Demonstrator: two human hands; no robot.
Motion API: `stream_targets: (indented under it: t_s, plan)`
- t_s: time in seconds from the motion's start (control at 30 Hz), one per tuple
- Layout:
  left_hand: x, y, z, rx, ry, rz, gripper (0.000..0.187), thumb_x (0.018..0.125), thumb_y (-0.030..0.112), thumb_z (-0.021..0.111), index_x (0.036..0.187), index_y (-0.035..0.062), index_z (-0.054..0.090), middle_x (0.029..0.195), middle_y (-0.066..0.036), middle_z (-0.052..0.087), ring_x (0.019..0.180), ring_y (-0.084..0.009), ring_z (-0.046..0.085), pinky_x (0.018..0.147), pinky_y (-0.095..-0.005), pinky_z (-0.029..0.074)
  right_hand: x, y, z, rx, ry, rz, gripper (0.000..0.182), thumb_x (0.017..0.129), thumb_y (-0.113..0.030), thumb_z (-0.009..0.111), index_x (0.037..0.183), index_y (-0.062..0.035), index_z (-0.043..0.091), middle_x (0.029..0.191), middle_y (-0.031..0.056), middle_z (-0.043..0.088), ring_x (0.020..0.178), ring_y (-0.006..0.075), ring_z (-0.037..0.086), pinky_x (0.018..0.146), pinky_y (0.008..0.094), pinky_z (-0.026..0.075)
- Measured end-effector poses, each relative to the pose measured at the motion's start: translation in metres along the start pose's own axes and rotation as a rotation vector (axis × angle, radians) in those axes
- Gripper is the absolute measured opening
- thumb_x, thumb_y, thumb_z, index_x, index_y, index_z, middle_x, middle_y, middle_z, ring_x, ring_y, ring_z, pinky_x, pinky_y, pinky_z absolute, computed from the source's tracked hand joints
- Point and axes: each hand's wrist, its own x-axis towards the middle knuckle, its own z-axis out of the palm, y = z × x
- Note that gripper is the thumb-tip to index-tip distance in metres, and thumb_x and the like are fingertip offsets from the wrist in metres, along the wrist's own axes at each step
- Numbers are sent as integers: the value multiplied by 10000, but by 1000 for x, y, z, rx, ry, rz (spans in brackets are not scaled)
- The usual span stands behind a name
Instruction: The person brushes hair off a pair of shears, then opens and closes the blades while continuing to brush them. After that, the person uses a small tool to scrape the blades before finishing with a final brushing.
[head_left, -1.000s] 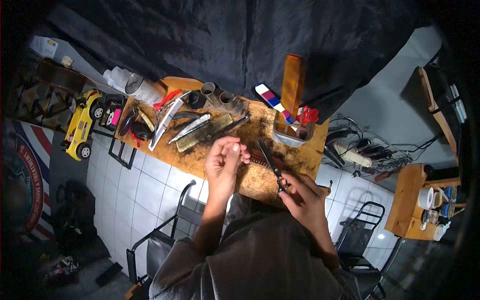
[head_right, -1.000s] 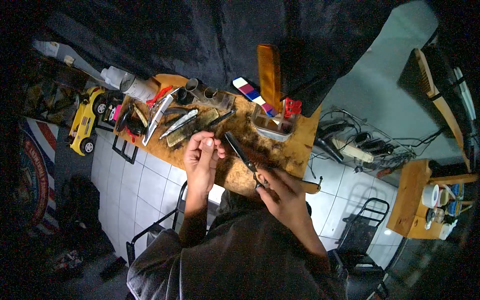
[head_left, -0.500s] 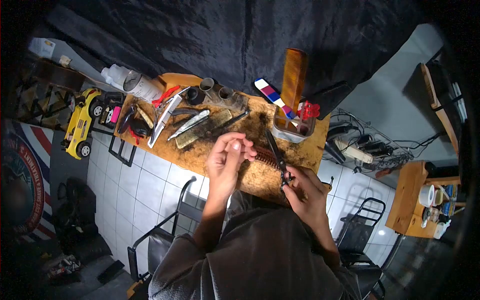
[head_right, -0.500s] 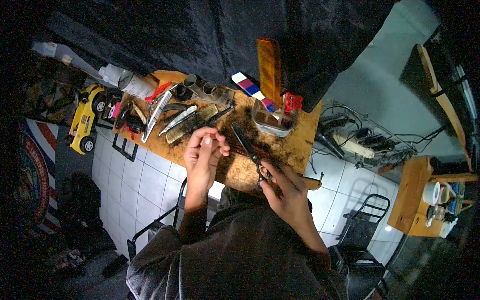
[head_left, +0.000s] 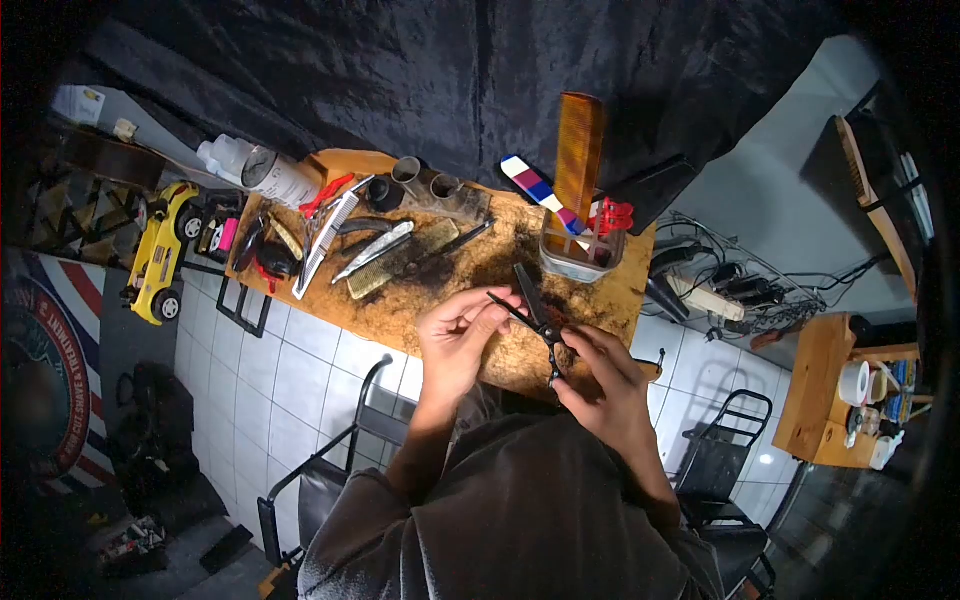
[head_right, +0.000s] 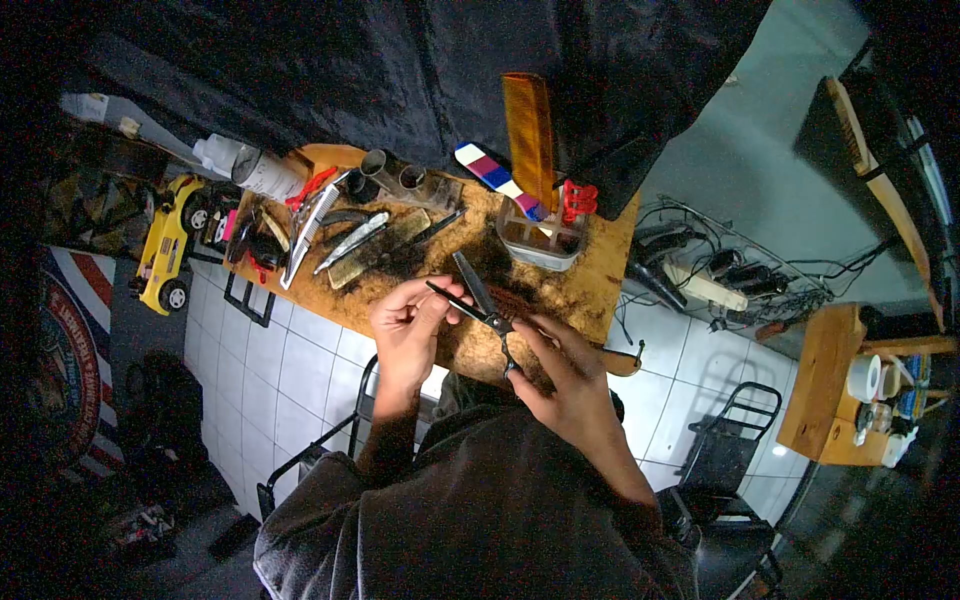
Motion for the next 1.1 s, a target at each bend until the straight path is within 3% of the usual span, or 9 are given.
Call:
stream_targets:
  t_s: [0.17, 0.27, 0.37, 0.47, 0.6, 0.8, 0.9, 1.0, 1.1]
  plan:
    - [-2, -4, -6, 83, 59, -11, 179, 924, 43, 618, 1073, -56, 636, 931, -138, 696, 734, -149, 640, 662, -265, 523, 0, 1, 2, 9, 12, -8, 538, 684, -40, 772, 1199, -44, 617, 1199, 153, 604, 1092, 318, 611, 901, 371, 501]
    - [-2, -12, -14, -330, 44, 0, 194, 922, 105, 643, 1035, -52, 647, 930, -125, 689, 739, -143, 635, 660, -252, 512, -1, 0, -1, -14, -2, -15, 539, 687, -49, 775, 1202, -47, 617, 1205, 142, 602, 1084, 307, 612, 898, 365, 503]
    - [5, -5, -3, -336, 78, -23, 226, 924, 155, 647, 1023, -48, 653, 941, -119, 685, 768, -139, 636, 662, -243, 502, -3, 0, -7, 49, -131, -74, 564, 725, -110, 771, 1255, -81, 583, 1236, 124, 564, 1069, 292, 605, 901, 373, 508]
    - [-2, -13, -12, -66, 16, -12, 350, 902, 265, 658, 1053, -49, 618, 918, -106, 652, 852, -173, 624, 738, -303, 516, -3, 0, -6, 67, -182, -111, 558, 730, -122, 771, 1254, -81, 583, 1236, 112, 562, 1058, 278, 610, 889, 364, 515]
    - [-3, -7, -3, -103, 140, -104, 340, 905, 259, 657, 1054, -45, 625, 924, -106, 663, 812, -162, 641, 734, -274, 530, -4, -1, -4, 83, -145, -68, 523, 695, -84, 788, 1190, -57, 623, 1211, 117, 592, 1055, 272, 620, 881, 349, 512]
    - [0, -4, -6, -168, 31, -20, 257, 953, 157, 604, 1082, -63, 630, 945, -121, 668, 740, -145, 630, 657, -249, 509, -5, 2, -6, 25, -157, -107, 562, 747, -134, 765, 1272, -91, 571, 1252, 105, 548, 1069, 273, 610, 899, 360, 521]
    - [1, -5, -12, -16, 40, -31, 260, 966, 174, 586, 1077, -57, 630, 927, -113, 665, 713, -131, 621, 637, -244, 500, -5, 0, -5, 56, -114, -80, 509, 693, -80, 787, 1177, -60, 631, 1210, 116, 595, 1048, 285, 626, 878, 363, 517]
    - [2, -4, -13, -52, 65, -78, 276, 992, 212, 540, 1073, -41, 610, 904, -93, 649, 708, -126, 613, 641, -249, 495, -4, 0, -5, 38, -112, -93, 505, 694, -83, 787, 1174, -58, 633, 1202, 121, 602, 1051, 286, 625, 871, 357, 519]
    - [8, 5, -2, -277, 141, -123, 285, 1017, 247, 483, 1088, -12, 578, 895, -73, 625, 749, -128, 607, 676, -256, 495, -2, 0, -7, 19, -122, -64, 512, 685, -74, 789, 1173, -52, 635, 1172, 120, 626, 1040, 278, 635, 869, 364, 519]
